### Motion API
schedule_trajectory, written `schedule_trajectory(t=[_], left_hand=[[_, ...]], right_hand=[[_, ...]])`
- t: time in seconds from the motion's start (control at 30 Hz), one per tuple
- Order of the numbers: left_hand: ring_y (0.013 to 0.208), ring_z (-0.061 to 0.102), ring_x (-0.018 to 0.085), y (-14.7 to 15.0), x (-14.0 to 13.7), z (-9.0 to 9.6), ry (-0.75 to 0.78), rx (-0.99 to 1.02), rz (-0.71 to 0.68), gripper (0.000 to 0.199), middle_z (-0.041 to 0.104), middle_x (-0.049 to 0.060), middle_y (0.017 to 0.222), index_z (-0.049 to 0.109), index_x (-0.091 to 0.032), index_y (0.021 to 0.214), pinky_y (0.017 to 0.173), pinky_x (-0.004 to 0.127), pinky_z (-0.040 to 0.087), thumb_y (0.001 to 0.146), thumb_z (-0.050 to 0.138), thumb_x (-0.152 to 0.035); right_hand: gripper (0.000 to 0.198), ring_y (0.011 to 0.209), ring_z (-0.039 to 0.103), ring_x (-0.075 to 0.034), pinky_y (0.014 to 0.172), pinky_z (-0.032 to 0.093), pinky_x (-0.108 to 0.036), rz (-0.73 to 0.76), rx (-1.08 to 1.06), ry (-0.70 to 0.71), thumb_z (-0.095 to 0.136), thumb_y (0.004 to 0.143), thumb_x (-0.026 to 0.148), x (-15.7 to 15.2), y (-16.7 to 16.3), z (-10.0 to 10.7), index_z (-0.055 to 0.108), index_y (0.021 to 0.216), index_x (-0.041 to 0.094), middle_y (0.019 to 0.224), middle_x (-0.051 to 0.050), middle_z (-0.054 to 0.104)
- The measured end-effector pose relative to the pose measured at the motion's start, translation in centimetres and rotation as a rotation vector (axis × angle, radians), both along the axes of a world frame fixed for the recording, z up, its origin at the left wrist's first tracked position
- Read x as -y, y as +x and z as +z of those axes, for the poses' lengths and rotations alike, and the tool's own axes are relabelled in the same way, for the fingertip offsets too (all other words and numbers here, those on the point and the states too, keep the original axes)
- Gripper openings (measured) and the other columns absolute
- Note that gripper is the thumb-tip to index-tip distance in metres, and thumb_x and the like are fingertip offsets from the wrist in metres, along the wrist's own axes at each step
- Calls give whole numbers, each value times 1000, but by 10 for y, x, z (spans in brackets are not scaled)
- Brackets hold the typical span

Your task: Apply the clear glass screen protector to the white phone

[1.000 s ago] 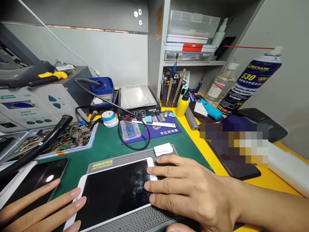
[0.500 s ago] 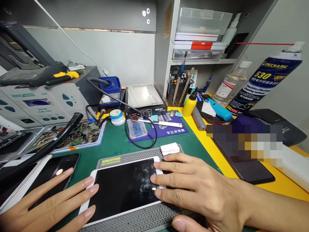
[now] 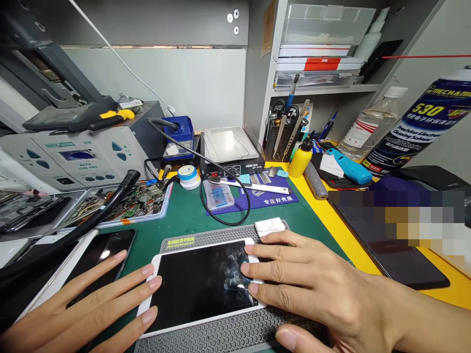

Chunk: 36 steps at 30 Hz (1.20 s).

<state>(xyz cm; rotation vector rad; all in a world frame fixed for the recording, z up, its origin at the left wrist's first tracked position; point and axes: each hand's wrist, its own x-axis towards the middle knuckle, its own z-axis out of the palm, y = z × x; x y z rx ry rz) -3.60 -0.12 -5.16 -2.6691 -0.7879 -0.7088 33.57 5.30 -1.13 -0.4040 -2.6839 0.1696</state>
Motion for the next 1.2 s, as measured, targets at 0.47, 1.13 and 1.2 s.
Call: schedule_trajectory(t=[0.47,1.13,1.2], left_hand=[[132,58,20,-1,2,0,-27,31,-8,22,71,-2,130,72,-26,117,128,49,25,101,56,-27],[125,63,24,6,4,1,50,74,25,18,76,4,116,73,-21,102,122,58,33,96,57,-15],[124,64,24,5,5,2,53,75,18,18,76,3,113,73,-22,102,122,58,33,95,58,-15]], right_hand=[[52,135,56,-33,122,36,-45,40,19,71,66,75,23,0,5,-5,72,124,9,130,-17,70],[52,136,56,-30,122,36,-40,32,-1,100,64,72,19,3,-3,-1,72,123,8,129,-18,71],[52,136,55,-31,123,36,-42,55,-10,100,65,71,20,2,-3,-1,72,121,7,129,-18,71]])
